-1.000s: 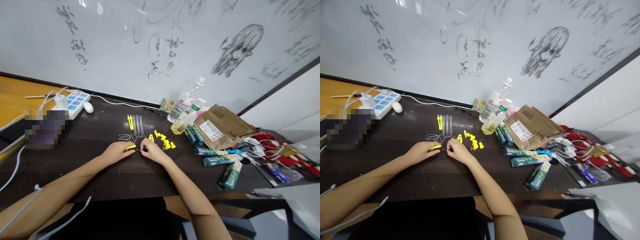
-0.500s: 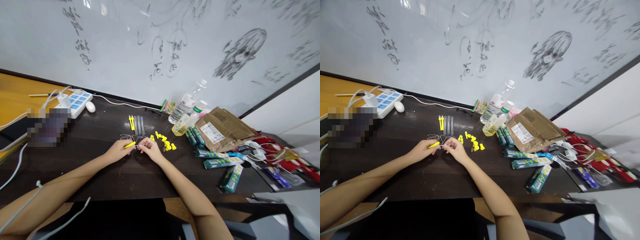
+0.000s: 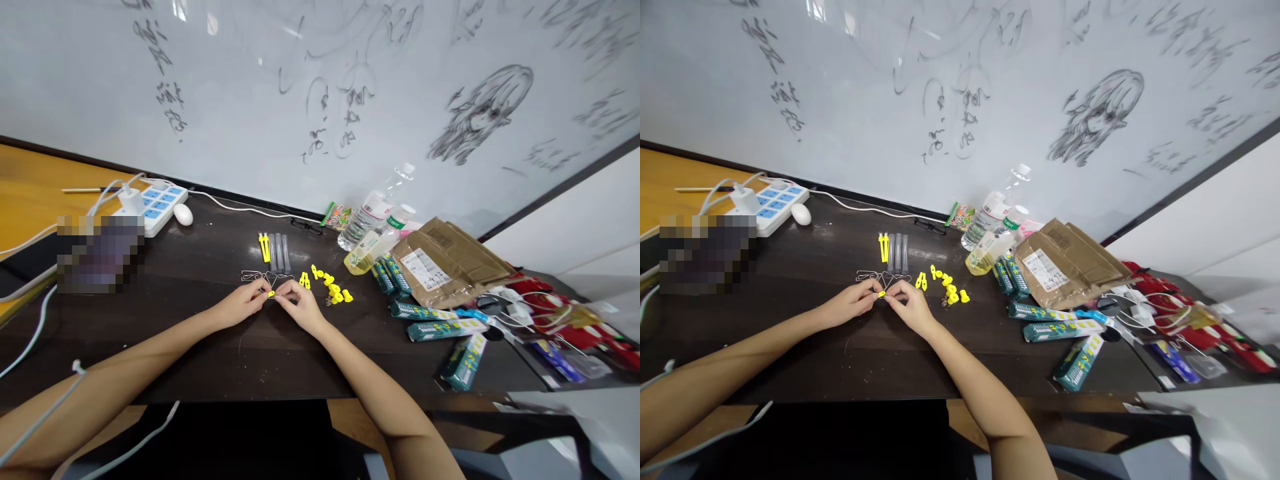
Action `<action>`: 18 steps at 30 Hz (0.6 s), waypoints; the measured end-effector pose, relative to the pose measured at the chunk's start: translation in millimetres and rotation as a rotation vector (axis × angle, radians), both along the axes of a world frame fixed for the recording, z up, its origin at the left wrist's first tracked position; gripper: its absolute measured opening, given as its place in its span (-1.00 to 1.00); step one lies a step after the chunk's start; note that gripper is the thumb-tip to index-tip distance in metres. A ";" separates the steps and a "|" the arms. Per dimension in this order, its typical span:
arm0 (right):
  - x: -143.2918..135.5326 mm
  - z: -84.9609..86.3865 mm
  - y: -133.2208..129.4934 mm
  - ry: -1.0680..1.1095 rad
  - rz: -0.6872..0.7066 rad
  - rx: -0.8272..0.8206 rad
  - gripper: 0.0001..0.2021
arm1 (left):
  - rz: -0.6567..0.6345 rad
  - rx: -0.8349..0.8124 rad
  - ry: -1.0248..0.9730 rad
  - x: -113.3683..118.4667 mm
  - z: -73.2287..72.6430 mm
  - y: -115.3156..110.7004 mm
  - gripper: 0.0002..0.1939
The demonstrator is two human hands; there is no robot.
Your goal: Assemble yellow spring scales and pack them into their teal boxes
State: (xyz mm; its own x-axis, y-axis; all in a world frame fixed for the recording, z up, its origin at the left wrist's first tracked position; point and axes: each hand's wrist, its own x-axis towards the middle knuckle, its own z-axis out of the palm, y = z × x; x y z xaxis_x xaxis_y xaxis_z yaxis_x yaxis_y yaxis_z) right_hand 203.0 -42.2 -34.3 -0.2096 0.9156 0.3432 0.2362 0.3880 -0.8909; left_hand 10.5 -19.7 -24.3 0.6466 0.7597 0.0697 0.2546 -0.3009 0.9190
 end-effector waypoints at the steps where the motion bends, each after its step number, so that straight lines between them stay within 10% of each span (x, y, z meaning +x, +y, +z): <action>1: 0.2 -0.2 0.3 -0.004 -0.011 -0.009 -0.81 | -0.004 -0.007 0.003 0.1 -0.2 -0.1 -0.80; 18: 10.3 10.4 7.8 0.214 0.033 -0.137 -0.69 | -0.071 -0.129 0.045 10.3 7.4 -17.1 -0.80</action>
State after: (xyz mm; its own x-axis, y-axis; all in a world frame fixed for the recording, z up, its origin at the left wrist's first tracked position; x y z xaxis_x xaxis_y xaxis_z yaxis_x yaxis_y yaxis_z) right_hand 213.4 -34.4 -23.9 -0.1757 0.9505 0.2564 0.0258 0.2648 -0.9640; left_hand 20.8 -36.8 -17.0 0.6992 0.7127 -0.0558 0.2788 -0.2001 0.9393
